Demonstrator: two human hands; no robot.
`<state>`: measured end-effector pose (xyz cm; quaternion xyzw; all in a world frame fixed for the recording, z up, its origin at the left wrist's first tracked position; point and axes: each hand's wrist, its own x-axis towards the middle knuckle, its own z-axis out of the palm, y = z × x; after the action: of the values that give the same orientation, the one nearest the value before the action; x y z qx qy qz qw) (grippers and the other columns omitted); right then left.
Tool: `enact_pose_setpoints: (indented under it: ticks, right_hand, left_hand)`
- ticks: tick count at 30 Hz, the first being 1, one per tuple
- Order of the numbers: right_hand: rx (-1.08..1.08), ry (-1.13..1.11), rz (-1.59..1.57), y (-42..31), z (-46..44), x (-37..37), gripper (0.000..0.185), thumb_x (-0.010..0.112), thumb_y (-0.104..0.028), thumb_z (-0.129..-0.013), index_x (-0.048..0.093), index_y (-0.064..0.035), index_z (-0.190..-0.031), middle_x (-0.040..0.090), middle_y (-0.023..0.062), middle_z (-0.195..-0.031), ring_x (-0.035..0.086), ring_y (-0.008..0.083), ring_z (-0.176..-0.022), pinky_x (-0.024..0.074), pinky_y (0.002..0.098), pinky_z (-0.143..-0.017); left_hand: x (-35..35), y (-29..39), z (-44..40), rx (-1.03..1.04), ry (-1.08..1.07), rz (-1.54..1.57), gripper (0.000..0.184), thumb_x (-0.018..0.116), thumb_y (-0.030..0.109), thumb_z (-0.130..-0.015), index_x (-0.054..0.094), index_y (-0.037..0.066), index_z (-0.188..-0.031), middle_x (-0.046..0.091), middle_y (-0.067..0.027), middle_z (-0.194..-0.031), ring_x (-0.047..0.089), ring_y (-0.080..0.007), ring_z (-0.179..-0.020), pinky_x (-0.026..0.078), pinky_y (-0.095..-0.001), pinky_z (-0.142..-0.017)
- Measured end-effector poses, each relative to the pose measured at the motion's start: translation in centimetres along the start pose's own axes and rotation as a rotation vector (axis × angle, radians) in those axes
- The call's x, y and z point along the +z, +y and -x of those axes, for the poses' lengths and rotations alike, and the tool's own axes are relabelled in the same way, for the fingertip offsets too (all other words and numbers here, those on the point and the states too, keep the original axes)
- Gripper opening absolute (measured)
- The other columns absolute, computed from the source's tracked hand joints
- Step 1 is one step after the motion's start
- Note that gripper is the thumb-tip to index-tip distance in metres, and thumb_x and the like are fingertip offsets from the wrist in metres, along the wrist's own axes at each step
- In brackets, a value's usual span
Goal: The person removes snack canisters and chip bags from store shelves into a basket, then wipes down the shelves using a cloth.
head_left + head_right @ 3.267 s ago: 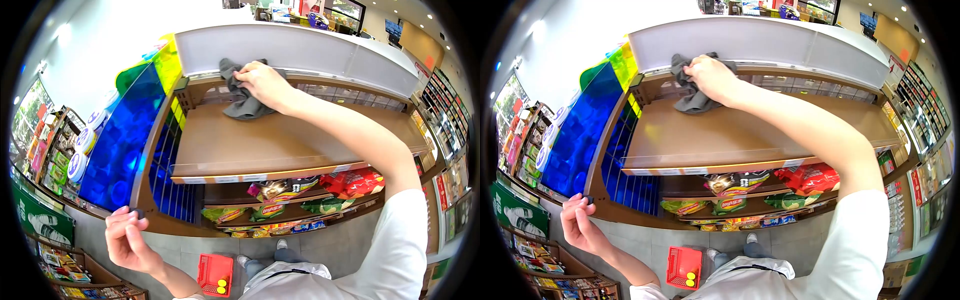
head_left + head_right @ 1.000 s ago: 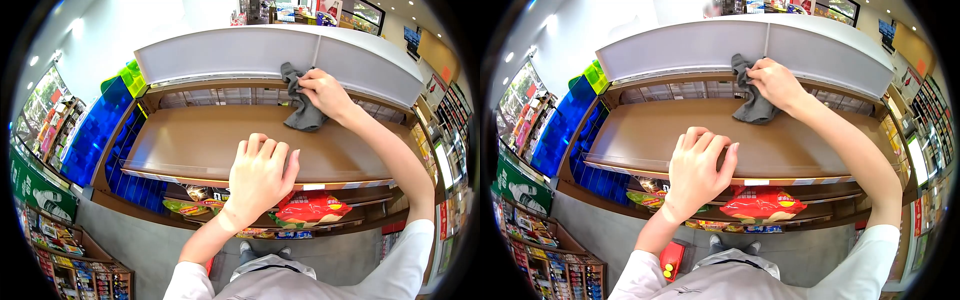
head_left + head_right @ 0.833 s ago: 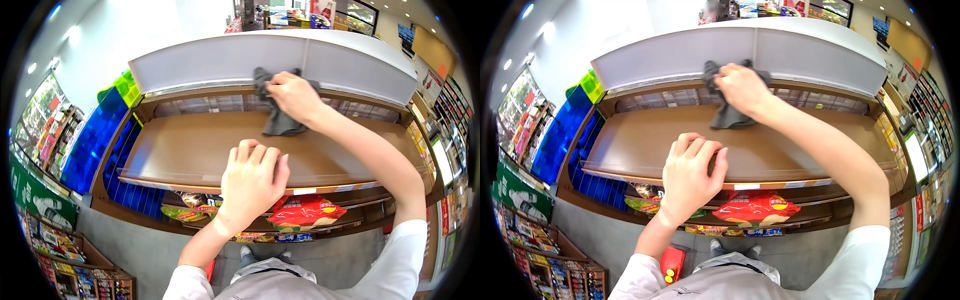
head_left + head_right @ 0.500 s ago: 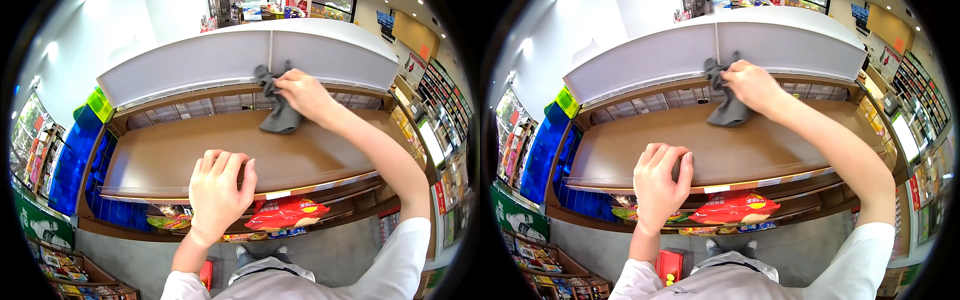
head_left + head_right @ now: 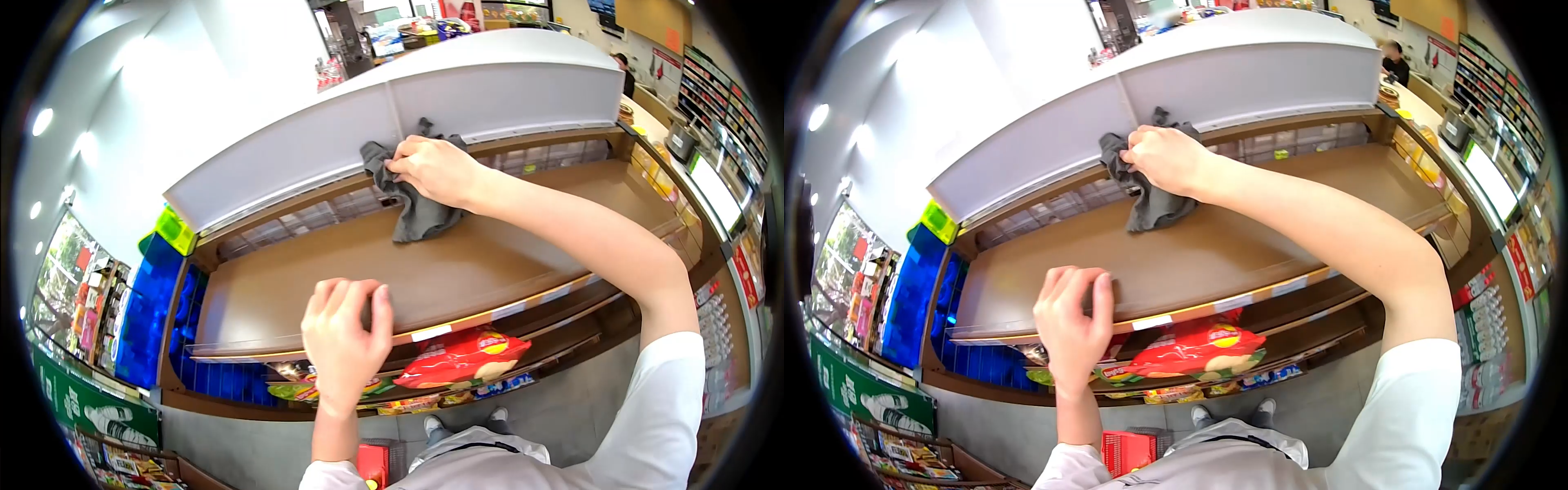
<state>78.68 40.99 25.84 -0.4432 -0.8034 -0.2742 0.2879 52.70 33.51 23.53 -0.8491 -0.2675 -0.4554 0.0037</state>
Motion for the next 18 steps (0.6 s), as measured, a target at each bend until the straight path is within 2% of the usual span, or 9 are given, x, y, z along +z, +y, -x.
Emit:
enact_pose_setpoints:
  ticks: [1,3,6,12,15,18]
  right_hand:
    - [0.044,-0.038,0.008,0.6,0.8,-0.4,0.017,0.069,-0.009,-0.079,0.07,-0.0007,-0.094,0.064,0.0124,-0.09,0.063,0.0297,-0.09,0.053,0.0374,-0.081]
    - [0.138,-0.085,-0.028,1.5,2.3,-2.1,0.02,0.07,-0.008,-0.079,0.071,0.0007,-0.097,0.067,0.0135,-0.095,0.063,0.0312,-0.093,0.0522,0.0386,-0.084]
    - [0.156,-0.047,-0.042,4.0,5.3,-4.7,0.021,0.07,-0.007,-0.081,0.07,0.0036,-0.099,0.067,0.016,-0.1,0.064,0.0327,-0.093,0.0526,0.0385,-0.083]
    - [0.264,-0.103,-0.091,6.5,8.5,-8.1,0.022,0.069,-0.004,-0.081,0.069,0.0051,-0.101,0.067,0.0171,-0.1,0.063,0.0334,-0.094,0.0518,0.0386,-0.084]
    - [0.247,-0.09,-0.09,6.9,8.5,-7.7,0.021,0.069,-0.006,-0.082,0.07,0.0045,-0.1,0.067,0.0167,-0.097,0.063,0.0338,-0.095,0.0513,0.0401,-0.084]
    - [0.235,-0.072,-0.098,7.1,8.5,-7.5,0.021,0.069,-0.006,-0.081,0.07,0.0044,-0.099,0.067,0.0165,-0.096,0.062,0.0341,-0.095,0.0511,0.0406,-0.084]
  left_hand:
    - [0.2,-0.1,0.1,-0.012,0.005,-0.015,0.004,0.067,0.009,-0.08,0.065,0.007,-0.078,0.063,-0.0072,-0.074,0.059,-0.029,-0.076,0.048,-0.039,-0.068]
    - [0.4,-0.2,0.2,-0.019,0.018,0.0,0.003,0.066,0.008,-0.081,0.065,0.006,-0.078,0.063,-0.0077,-0.073,0.059,-0.0298,-0.075,0.047,-0.0392,-0.066]
    - [0.4,0.0,0.2,-0.038,0.012,0.001,0.003,0.065,0.006,-0.081,0.065,0.005,-0.079,0.062,-0.0078,-0.072,0.059,-0.0294,-0.075,0.047,-0.0385,-0.065]
    - [0.2,0.4,0.0,-0.046,-0.005,-0.023,0.004,0.064,0.006,-0.083,0.065,0.004,-0.079,0.064,-0.0081,-0.074,0.059,-0.0296,-0.075,0.047,-0.0378,-0.066]
    - [-0.3,1.1,-0.5,-0.086,-0.062,-0.008,0.01,0.06,0.003,-0.087,0.064,-0.001,-0.079,0.065,-0.0115,-0.076,0.058,-0.0284,-0.076,0.047,-0.0363,-0.068]
    - [-0.8,1.9,-1.9,-0.103,-0.168,0.007,0.008,0.067,0.009,-0.084,0.063,0.002,-0.085,0.064,-0.0106,-0.079,0.059,-0.0306,-0.081,0.047,-0.0388,-0.072]
